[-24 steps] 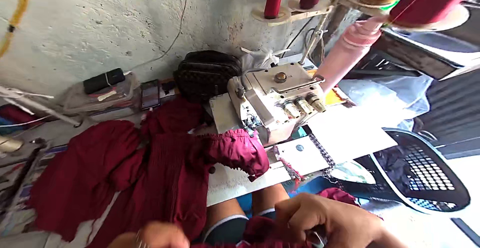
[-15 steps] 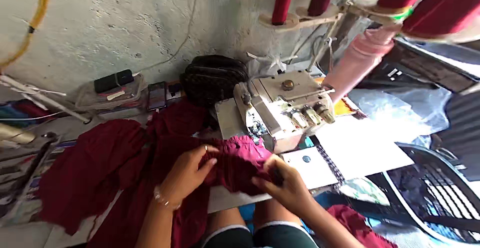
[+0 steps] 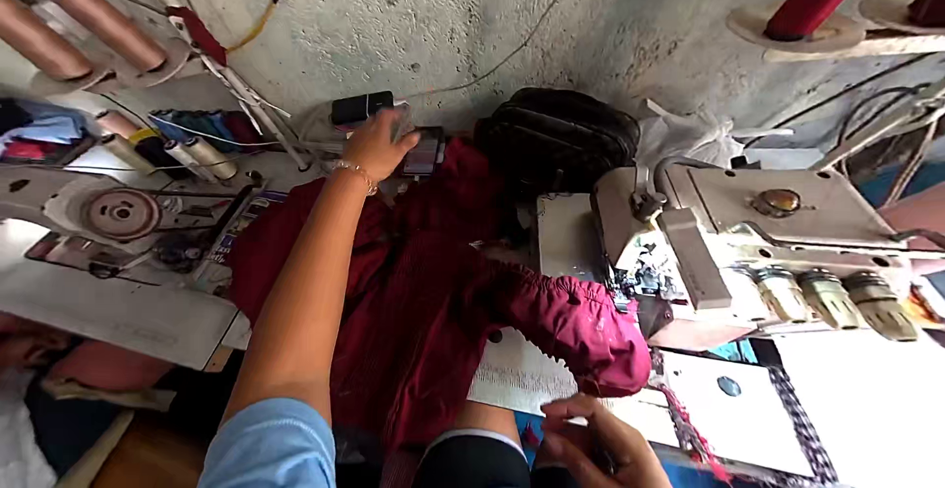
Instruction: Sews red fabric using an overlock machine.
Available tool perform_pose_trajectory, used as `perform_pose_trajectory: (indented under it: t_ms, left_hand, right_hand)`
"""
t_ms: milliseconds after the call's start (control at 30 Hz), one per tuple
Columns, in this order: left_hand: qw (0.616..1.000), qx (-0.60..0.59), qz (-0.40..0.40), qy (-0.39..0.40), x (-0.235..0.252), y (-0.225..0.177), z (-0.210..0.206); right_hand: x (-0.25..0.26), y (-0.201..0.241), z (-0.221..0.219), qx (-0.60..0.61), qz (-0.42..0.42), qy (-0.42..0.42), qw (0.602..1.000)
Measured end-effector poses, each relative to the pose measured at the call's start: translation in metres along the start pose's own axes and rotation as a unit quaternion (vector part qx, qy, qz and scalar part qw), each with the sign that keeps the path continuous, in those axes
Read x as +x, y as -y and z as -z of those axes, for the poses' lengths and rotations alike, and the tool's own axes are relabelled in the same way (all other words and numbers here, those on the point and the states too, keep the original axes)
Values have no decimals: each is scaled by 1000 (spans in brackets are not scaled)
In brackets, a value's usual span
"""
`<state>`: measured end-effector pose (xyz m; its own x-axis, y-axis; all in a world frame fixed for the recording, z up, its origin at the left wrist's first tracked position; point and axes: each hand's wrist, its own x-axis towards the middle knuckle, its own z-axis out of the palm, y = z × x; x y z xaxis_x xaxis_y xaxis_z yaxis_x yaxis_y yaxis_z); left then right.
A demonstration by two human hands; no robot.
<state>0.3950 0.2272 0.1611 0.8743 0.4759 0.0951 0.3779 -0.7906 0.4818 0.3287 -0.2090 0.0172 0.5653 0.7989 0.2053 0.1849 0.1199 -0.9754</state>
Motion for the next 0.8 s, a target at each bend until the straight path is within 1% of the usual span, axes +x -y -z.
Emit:
perform_pose_trajectory:
  t_ms: [67,100,167,200,267,300,333,433,467,533,600,633,733,800]
  left_hand:
    - [991,97,82,45,-12,31,0]
    - [982,123,125,66,-20,46,-4]
    - [970,125,194,75,-37,75,-14]
    - [972,95,210,53,-45,90,-18]
    - [980,-4,194,-33,-62,118,-22]
    - [980,-36,183,-70,-70,126,-21]
    - [979,-42,177,-91,-77,131,-20]
    - [978,-6,198,-60,-85,144,-22]
    - [977,-19,204,-63,-85,151,-21]
    - [967,-97,220,-87,-85,158,-9]
    - [951,-174,223,-124,-88,156,6]
    - [944,-195,224,-143,-90,154,13]
    - [933,-205,219,-198,-92,154,34]
    - [939,-177,184,-230,-100,142,48]
  right_hand:
    - [-11,-10,3,17,-33,8,999]
    - [-15,-15,4,23,-54,10,998]
    - [-20,-21,5,23,-88,19,996]
    - [-21,-23,4,21,-94,27,995]
    - [-21,-25,1,19,-88,42,995]
    - [-21,-26,-1,21,-82,44,995]
    - [-20,-27,-4,24,-79,43,996]
    - [-15,-26,-13,37,-98,53,993]
    - [-13,-25,-17,36,-103,60,992]
    - [-9,-22,-24,30,-106,79,991]
    - [-9,-21,-29,28,-111,96,989]
    - [-10,-22,-31,25,-115,105,988]
    - [-9,-26,-30,24,-125,117,985]
    - [-6,-30,-27,28,-82,108,990]
